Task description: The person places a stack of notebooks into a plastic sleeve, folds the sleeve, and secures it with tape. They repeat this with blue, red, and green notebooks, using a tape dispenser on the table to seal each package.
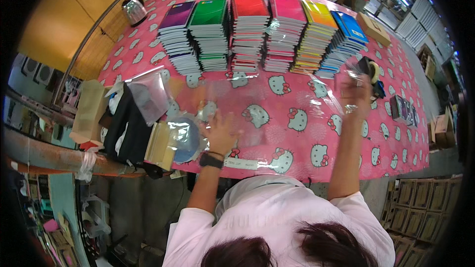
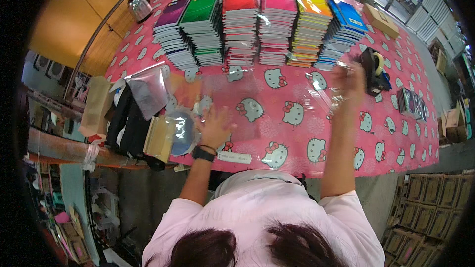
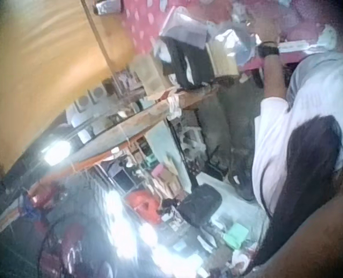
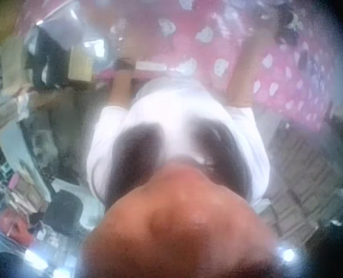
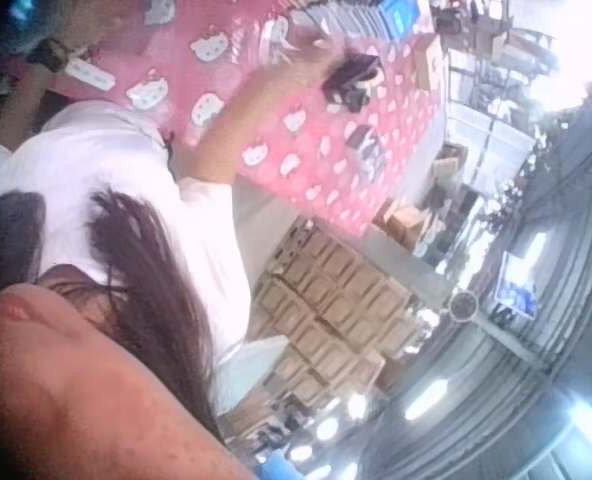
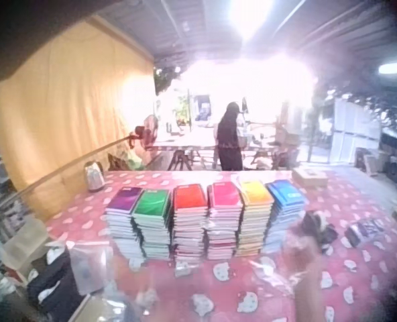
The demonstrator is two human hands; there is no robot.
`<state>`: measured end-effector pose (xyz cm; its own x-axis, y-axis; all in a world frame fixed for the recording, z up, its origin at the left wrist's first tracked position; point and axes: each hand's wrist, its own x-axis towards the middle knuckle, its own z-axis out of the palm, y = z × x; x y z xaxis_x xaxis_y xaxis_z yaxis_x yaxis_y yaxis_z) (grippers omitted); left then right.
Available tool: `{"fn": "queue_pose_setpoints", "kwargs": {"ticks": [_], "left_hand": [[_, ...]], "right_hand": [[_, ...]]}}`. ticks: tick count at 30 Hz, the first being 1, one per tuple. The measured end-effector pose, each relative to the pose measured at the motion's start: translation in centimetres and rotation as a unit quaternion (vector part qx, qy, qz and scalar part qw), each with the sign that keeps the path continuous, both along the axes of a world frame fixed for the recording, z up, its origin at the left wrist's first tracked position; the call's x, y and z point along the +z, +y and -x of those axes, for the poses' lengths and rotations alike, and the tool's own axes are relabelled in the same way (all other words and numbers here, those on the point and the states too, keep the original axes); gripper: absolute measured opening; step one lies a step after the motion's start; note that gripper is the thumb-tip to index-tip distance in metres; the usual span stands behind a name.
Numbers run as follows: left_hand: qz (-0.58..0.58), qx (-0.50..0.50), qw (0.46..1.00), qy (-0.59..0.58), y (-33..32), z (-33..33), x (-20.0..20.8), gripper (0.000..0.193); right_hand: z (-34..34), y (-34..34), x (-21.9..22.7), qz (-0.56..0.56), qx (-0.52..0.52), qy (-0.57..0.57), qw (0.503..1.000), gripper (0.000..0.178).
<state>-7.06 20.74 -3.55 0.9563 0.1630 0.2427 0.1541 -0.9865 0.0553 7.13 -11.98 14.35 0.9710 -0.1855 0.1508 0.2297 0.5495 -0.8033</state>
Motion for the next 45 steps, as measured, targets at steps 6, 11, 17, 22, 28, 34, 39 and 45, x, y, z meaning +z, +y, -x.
{"fn": "queue_pose_setpoints", "kwargs": {"ticks": [6, 11, 17, 22, 28, 34, 39, 45], "left_hand": [[0.244, 0.027, 0.964, -0.103, 4.3, -0.6, 2.3, 0.056], [0.491, -0.073, 0.820, -0.286, -4.6, -2.8, 10.4, 0.038], [0.345, -0.166, 0.920, -0.080, -7.8, -2.7, 2.4, 0.048], [0.102, -0.129, 0.983, 0.085, -7.9, -2.7, 1.5, 0.060], [0.047, -0.001, 0.998, 0.035, -4.9, -0.9, 3.3, 0.065], [0.069, -0.191, 0.979, 0.023, -10.0, -2.5, 3.7, 0.064], [0.104, -0.180, 0.977, 0.037, -9.2, -0.6, 1.4, 0.061], [0.286, -0.164, 0.940, -0.086, -6.9, 0.1, 4.9, 0.047]], "right_hand": [[6.7, -0.5, 3.6, 0.361, 0.089, -0.367, 0.853, 0.028], [7.3, 10.6, -10.1, 0.675, 0.168, -0.153, 0.702, 0.015], [8.4, 10.9, -12.1, 0.610, 0.324, -0.057, 0.721, 0.035], [4.2, -0.9, -16.5, 0.807, 0.075, -0.119, 0.573, 0.057], [2.1, -6.6, -13.9, 0.835, 0.211, -0.078, 0.501, 0.062], [2.5, -1.1, -13.7, 0.802, 0.189, -0.176, 0.538, 0.060], [1.7, -0.9, -11.8, 0.783, 0.204, -0.207, 0.550, 0.050], [-3.8, 17.2, -0.3, 0.576, 0.157, -0.472, 0.649, 0.023]]}}
